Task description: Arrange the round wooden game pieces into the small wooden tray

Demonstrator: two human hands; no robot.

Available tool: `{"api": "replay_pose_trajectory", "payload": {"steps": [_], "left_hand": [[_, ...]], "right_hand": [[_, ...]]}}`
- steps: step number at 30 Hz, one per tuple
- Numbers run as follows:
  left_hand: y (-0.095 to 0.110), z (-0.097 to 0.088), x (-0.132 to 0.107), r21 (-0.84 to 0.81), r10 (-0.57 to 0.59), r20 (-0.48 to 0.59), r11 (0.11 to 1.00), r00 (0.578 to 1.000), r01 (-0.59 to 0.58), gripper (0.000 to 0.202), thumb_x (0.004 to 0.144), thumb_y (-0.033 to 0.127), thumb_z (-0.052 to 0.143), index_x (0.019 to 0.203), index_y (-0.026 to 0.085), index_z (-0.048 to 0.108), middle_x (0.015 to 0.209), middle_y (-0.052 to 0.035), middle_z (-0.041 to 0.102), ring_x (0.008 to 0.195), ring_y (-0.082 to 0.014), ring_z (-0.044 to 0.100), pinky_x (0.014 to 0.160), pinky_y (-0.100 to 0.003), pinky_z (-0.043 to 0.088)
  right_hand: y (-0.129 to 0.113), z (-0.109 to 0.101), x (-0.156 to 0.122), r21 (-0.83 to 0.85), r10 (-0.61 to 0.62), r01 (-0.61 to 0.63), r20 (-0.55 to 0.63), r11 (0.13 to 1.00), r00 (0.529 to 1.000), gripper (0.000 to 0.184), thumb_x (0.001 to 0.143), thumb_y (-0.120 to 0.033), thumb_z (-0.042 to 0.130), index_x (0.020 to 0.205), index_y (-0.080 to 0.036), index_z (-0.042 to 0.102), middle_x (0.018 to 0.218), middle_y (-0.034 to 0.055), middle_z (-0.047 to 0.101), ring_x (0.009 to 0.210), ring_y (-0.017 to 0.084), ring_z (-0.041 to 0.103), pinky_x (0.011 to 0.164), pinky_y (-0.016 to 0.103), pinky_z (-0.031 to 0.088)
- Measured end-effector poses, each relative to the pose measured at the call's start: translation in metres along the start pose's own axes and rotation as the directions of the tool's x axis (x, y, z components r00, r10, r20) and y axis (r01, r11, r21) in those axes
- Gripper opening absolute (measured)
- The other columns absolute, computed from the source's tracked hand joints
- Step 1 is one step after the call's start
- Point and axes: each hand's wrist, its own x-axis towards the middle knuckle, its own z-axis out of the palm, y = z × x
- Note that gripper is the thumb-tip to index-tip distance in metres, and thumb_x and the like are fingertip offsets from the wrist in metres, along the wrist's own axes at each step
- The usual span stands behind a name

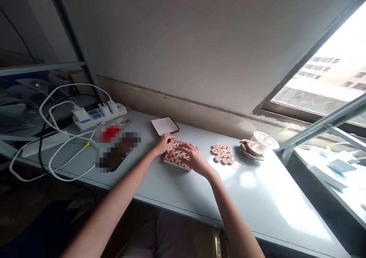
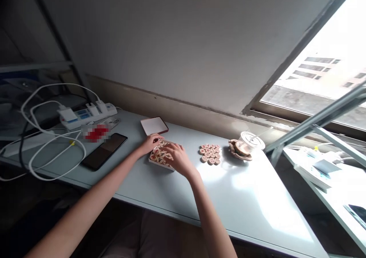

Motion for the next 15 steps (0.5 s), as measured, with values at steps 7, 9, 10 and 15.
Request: {"api": "replay_pose_trajectory", "payload": {"steps": [7,9,10,15], "left_hand": [[0.001,0.001,-0.002,-0.016,-0.038,-0.014,0.999,0.999,0.038,0.03,0.078,0.007,0.047,0.098,0.016,0.067,0.107,-0.0087,0.065,0.105,-0.0206,0.058,0.096,-0.034,0.045],[0.001,0.001,-0.002,-0.021,-0.037,-0.014,0.999,0.999,0.036,0.029,0.078,0.007,0.047,0.098,0.015,0.067,0.106,-0.009,0.065,0.105,-0.0205,0.058,0.096,-0.034,0.044],[0.001,0.001,-0.001,-0.023,-0.037,-0.017,0.999,0.999,0.037,0.029,0.078,0.007,0.047,0.097,0.015,0.067,0.106,-0.009,0.065,0.104,-0.0205,0.058,0.096,-0.034,0.044],[0.002,0.001,0.0,-0.025,-0.032,-0.022,0.999,0.999,0.031,0.025,0.08,0.011,0.049,0.094,0.017,0.068,0.104,-0.0082,0.066,0.101,-0.0204,0.059,0.095,-0.035,0.045]], "right_hand": [[-0.012,0.022,0.016,0.135,-0.005,0.003,0.018,0.991,1.0,0.025,0.088,-0.016,0.05,0.11,-0.022,0.059,0.115,0.0074,0.056,0.102,0.018,0.056,0.084,0.032,0.046],[-0.01,0.023,0.016,0.111,0.006,-0.006,0.001,0.994,1.0,0.026,0.087,-0.016,0.052,0.111,-0.022,0.058,0.115,0.0081,0.056,0.104,0.019,0.055,0.085,0.033,0.046],[-0.01,0.023,0.016,0.081,0.003,-0.003,-0.002,0.997,1.0,0.027,0.086,-0.016,0.053,0.112,-0.023,0.058,0.114,0.0084,0.057,0.105,0.02,0.055,0.085,0.035,0.046],[-0.013,0.031,0.023,-0.069,0.013,-0.014,-0.02,0.998,1.0,0.024,0.085,-0.018,0.054,0.109,-0.021,0.059,0.118,0.0093,0.058,0.111,0.024,0.051,0.088,0.04,0.041]]}}
